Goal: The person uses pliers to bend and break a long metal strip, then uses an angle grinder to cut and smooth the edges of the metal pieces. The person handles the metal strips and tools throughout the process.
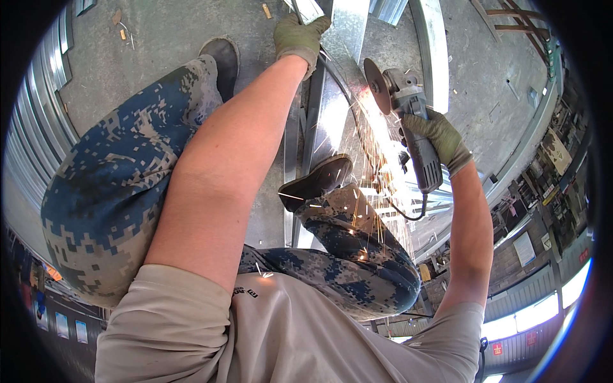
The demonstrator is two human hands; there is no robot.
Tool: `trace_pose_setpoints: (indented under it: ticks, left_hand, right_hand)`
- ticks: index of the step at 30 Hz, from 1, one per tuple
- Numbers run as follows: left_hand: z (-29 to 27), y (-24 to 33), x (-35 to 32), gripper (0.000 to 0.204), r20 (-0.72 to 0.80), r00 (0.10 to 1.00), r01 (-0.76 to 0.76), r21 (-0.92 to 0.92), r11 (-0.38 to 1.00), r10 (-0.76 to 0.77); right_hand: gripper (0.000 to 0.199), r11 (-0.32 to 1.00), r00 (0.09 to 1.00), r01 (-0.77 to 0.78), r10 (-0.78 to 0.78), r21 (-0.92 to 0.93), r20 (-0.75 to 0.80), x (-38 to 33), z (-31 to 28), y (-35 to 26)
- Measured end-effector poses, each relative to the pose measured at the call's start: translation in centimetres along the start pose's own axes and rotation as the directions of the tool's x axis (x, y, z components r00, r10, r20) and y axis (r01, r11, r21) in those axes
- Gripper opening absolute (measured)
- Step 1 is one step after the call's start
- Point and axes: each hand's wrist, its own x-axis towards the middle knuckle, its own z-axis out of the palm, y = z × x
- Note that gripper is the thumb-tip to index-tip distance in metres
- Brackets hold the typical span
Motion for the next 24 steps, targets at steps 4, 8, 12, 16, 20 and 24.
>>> trace_pose_setpoints:
  ticks: [4,8,12,16,20,24]
  left_hand:
    - [0.0,-0.6,0.8,0.058,0.030,0.999,0.039,-0.001,0.999,-0.039]
    - [0.2,-0.2,0.4,0.057,0.011,0.999,0.047,-0.024,0.999,-0.046]
    - [0.3,-0.8,0.5,0.053,-0.005,0.999,0.038,-0.006,0.999,-0.038]
    - [0.2,-2.1,1.6,0.052,0.078,0.996,0.063,-0.186,0.981,-0.050]
    - [0.2,-0.6,0.5,0.055,0.031,0.998,0.052,-0.088,0.995,-0.050]
    - [0.1,0.0,0.2,0.060,0.022,0.998,0.054,-0.033,0.998,-0.054]
  right_hand:
    - [0.060,0.999,0.998,-0.051,0.051,0.020,-0.033,0.4,-0.4,0.5]
    - [0.064,0.998,0.998,-0.061,0.060,-0.032,-0.025,0.2,-1.0,0.5]
    - [0.065,0.996,0.998,-0.023,0.029,0.083,-0.064,-0.6,-0.6,0.6]
    - [0.063,0.996,1.000,-0.002,0.005,0.092,-0.028,-0.7,-0.1,-0.7]
    - [0.061,0.996,1.000,0.003,-0.001,0.088,-0.020,0.2,0.6,-0.7]
    - [0.061,0.996,1.000,-0.003,0.004,0.086,-0.017,0.4,0.7,-0.7]
